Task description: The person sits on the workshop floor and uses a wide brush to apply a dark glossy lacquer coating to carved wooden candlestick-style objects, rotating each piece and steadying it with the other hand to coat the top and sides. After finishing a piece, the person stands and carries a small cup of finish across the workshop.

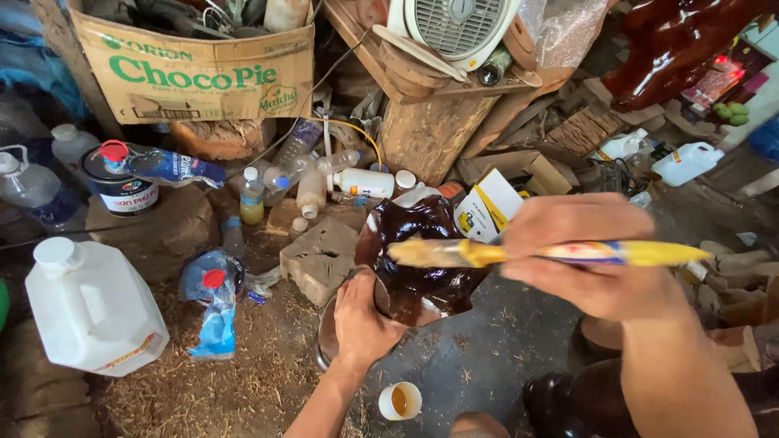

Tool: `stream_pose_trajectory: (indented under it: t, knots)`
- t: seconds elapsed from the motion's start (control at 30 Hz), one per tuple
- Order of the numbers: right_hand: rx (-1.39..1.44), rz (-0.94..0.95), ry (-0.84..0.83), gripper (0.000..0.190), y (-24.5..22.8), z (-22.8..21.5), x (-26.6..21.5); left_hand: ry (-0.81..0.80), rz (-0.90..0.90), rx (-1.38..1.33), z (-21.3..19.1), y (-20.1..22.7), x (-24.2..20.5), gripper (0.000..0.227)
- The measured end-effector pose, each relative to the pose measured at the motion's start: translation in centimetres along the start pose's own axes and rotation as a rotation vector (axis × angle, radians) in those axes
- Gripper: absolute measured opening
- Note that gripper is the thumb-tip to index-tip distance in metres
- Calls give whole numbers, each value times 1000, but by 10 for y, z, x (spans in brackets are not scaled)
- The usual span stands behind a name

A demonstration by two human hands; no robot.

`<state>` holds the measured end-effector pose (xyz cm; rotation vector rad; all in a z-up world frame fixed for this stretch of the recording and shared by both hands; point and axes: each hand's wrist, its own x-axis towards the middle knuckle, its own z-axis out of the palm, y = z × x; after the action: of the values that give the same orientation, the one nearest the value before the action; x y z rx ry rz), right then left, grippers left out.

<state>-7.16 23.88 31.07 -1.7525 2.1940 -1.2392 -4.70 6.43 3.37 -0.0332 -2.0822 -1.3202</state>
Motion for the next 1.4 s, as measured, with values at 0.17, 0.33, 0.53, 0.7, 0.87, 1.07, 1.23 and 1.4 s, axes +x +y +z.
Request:
stream_pose_trajectory:
  t: [0.17, 0.33, 0.53, 0.7, 0.87, 1.07, 1.23, 1.4]
  knots:
    - [-66, 20, 115, 10, -34, 27, -12, 24, 112, 23, 8, -17, -6, 71]
    - [-410, -13, 76, 15, -44, 36, 1, -33, 21, 2, 6, -9, -1, 72]
    - [-517, 115, 349, 18, -63, 70, -21, -27, 60, -1, 7, -14, -3, 70]
    - [-542, 54, 305, 24, -47, 105, -37, -31, 38, -14, 6, -12, -4, 64]
    - [-900, 198, 480, 24, -82, 125, -52, -49, 6, -59, -2, -2, 2, 72]
    - [-721, -33, 139, 22, -63, 114, -23, -81, 2, -1, 6, -15, -6, 71]
    - [-875, 221, 427, 14, -103, 102, -16, -32, 29, -24, 7, -15, -6, 72]
    - [-620, 137, 247, 14, -77, 97, -6, -112, -38, -21, 4, -10, -3, 67]
